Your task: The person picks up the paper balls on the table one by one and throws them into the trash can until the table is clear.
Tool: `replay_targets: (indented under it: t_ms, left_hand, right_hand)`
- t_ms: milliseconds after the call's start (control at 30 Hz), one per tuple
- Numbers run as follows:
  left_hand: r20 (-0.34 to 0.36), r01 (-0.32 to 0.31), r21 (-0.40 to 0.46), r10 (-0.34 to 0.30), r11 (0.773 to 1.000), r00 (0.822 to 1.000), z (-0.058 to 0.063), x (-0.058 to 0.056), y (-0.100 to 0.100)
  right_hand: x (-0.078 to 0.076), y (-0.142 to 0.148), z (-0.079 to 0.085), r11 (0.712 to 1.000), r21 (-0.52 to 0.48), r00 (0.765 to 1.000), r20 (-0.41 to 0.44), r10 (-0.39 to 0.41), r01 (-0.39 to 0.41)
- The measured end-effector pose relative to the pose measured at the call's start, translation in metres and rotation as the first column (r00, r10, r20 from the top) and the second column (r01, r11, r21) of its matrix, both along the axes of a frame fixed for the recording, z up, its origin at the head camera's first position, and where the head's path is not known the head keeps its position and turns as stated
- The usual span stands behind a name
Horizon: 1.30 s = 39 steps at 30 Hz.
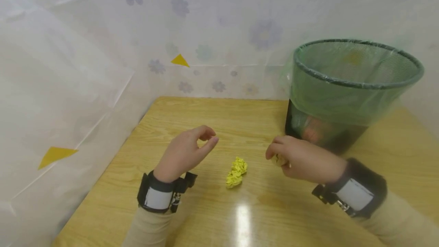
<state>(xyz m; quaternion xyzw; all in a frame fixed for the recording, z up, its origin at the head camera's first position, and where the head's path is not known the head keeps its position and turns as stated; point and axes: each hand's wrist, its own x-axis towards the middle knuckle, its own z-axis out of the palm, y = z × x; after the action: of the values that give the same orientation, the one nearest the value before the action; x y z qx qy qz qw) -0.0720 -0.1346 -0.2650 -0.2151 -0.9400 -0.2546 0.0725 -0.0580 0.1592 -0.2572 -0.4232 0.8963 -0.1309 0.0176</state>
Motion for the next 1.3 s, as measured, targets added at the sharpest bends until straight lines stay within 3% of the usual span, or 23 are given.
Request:
replay_targets:
  t_ms: [200,700,867,1300]
  left_hand:
    - [0.000,0.002,0.000,-0.002,1.000,1.000,0.000,0.000,0.000]
    - [-0.008,0.001,-0.016,-0.001,1.000,1.000,0.001,0.001,0.000]
    - [-0.010,0.005,-0.010,-0.005,1.000,1.000,0.000,0.000,0.000]
    - [-0.004,-0.003,-0.002,0.003,1.000,1.000,-0.003,-0.001,0.000]
  right_hand:
    - [-0.001,0.003,0.005,1.000,-0.010,0.999,0.038,-0.010,0.011]
    - [-0.002,0.007,0.017,1.000,-0.002,0.999,-0.041,-0.016,0.016]
    - [0.000,0.008,0.024,0.997,0.029,0.997,-0.044,-0.069,0.071]
    - [0.002,0.017,0.045,0.992,0.007,0.976,-0.177,-0.126,0.129]
